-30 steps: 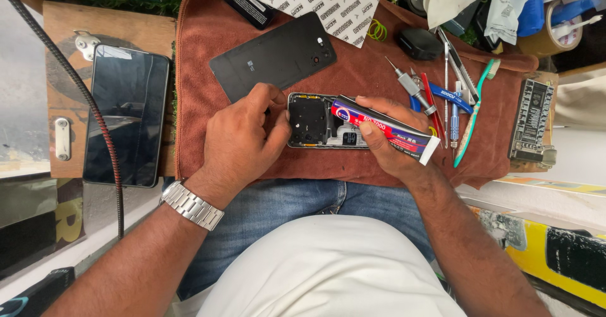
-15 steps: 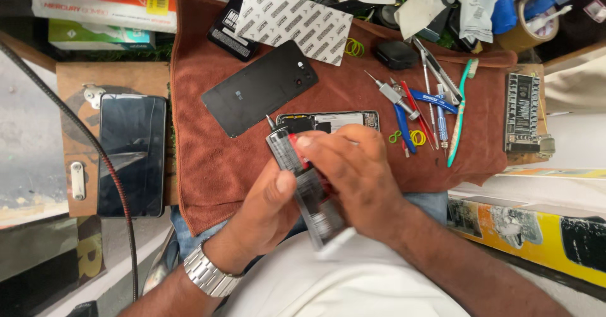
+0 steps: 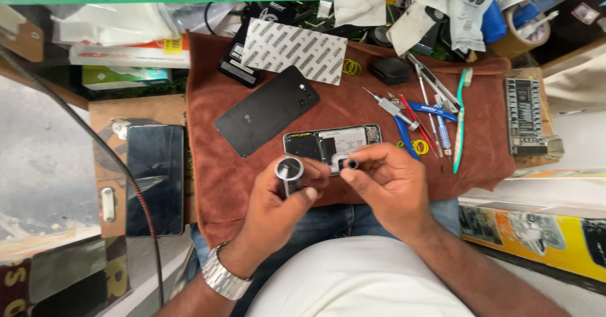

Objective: The person uses a syringe to apply adhesive to the frame of a disassembled smartphone. They then place a light green back cover onto the phone, press it into place, and wipe the surface with a white cloth.

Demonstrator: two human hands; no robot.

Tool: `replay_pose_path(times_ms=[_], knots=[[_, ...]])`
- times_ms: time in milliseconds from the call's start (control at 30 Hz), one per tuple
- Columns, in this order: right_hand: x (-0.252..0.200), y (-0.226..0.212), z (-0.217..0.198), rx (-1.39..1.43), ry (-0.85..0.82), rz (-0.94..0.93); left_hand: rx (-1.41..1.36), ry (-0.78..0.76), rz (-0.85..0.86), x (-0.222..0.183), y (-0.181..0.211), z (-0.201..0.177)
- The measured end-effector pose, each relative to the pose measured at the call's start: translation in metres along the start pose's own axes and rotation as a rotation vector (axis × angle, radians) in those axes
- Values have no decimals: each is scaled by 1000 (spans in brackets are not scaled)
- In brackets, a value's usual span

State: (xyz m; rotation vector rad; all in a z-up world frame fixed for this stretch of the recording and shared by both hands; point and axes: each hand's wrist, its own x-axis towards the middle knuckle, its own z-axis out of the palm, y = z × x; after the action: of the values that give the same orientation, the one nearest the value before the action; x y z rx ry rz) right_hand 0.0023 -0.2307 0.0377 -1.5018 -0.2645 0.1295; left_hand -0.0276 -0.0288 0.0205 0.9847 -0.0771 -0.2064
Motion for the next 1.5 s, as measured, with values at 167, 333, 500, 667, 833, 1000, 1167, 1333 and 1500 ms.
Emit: replay_pose_path(times_ms=[167,333,500,667,833,1000,1167,1333,1500], knots=[[-17,-4,-19,4,-48,20,778,14,94,-7,18,8],[-17,-22,-19,547,-47,258,1086,-47,406,-3,24,10],[-15,-32,-10,610,-68,266,1109,-45,448,-2,23,4],[-23,-18,-4,525,-86,224,1140,-46,437,-2,20,3],[-26,-14,-5,498,-87,205,1186,-39,456,-1,20,2],[-27,-13,-7,455,-96,181,1208,-50,467,0,18,2],[-26,-15,-6,393,-104,167,1252,-53,466,-1,18,1],[-28,-31,-3,-15,-131,-43,1258,-32,461,0,16,0],[-24,-33,2,-122,-143,-183,1354,28,423,0,16,1]])
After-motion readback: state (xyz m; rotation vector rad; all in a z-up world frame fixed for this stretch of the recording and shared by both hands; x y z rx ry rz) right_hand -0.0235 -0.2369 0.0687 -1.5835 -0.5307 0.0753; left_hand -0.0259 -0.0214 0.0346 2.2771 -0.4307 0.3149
